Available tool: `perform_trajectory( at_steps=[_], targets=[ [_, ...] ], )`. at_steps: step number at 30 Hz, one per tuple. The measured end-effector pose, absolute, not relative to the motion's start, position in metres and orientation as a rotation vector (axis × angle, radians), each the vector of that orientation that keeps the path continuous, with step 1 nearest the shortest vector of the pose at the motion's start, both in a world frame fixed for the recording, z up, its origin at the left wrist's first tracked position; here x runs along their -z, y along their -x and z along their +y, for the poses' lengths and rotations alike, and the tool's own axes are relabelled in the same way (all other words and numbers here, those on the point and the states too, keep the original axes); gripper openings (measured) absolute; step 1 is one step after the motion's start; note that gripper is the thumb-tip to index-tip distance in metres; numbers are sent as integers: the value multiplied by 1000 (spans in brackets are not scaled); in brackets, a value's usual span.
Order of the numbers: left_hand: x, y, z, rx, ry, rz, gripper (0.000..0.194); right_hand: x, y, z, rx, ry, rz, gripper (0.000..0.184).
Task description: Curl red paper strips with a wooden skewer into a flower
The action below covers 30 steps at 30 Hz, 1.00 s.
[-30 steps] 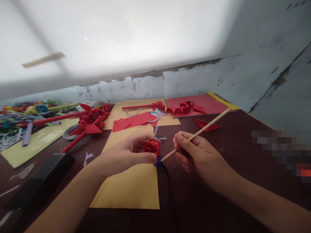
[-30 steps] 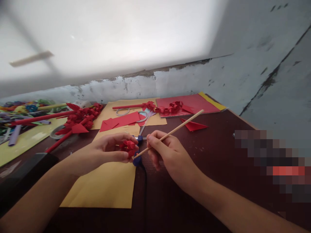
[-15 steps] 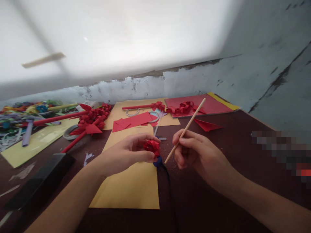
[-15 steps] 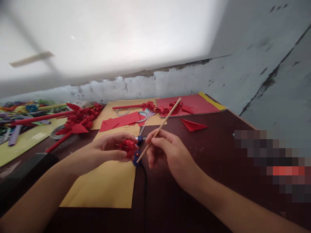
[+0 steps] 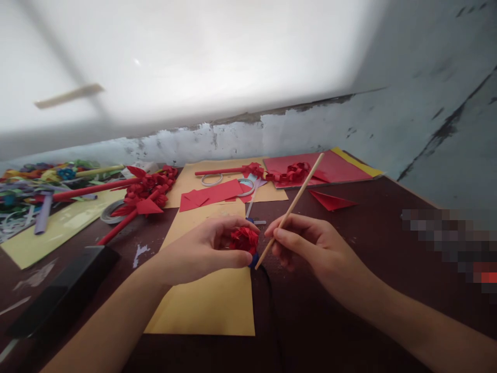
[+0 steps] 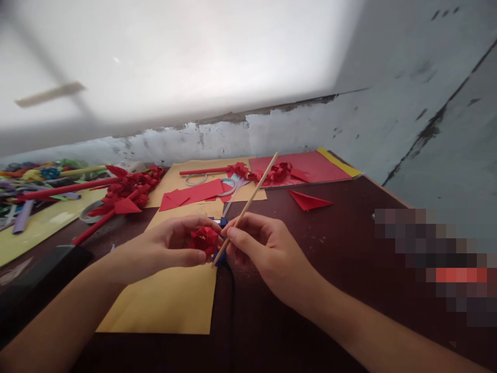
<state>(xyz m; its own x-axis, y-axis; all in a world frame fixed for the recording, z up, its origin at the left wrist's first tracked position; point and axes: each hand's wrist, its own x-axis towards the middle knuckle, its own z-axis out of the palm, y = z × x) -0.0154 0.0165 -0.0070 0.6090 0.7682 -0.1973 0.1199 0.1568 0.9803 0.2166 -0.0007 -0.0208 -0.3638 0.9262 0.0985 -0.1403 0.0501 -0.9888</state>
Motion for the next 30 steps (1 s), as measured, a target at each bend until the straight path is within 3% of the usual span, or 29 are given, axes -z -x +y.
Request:
perform_trajectory(
  at_steps=[30],
  targets=[
    [4,16,15,-497,-1447,842,30,19,-217,-3,-1442,912,-1458,23]
  ],
)
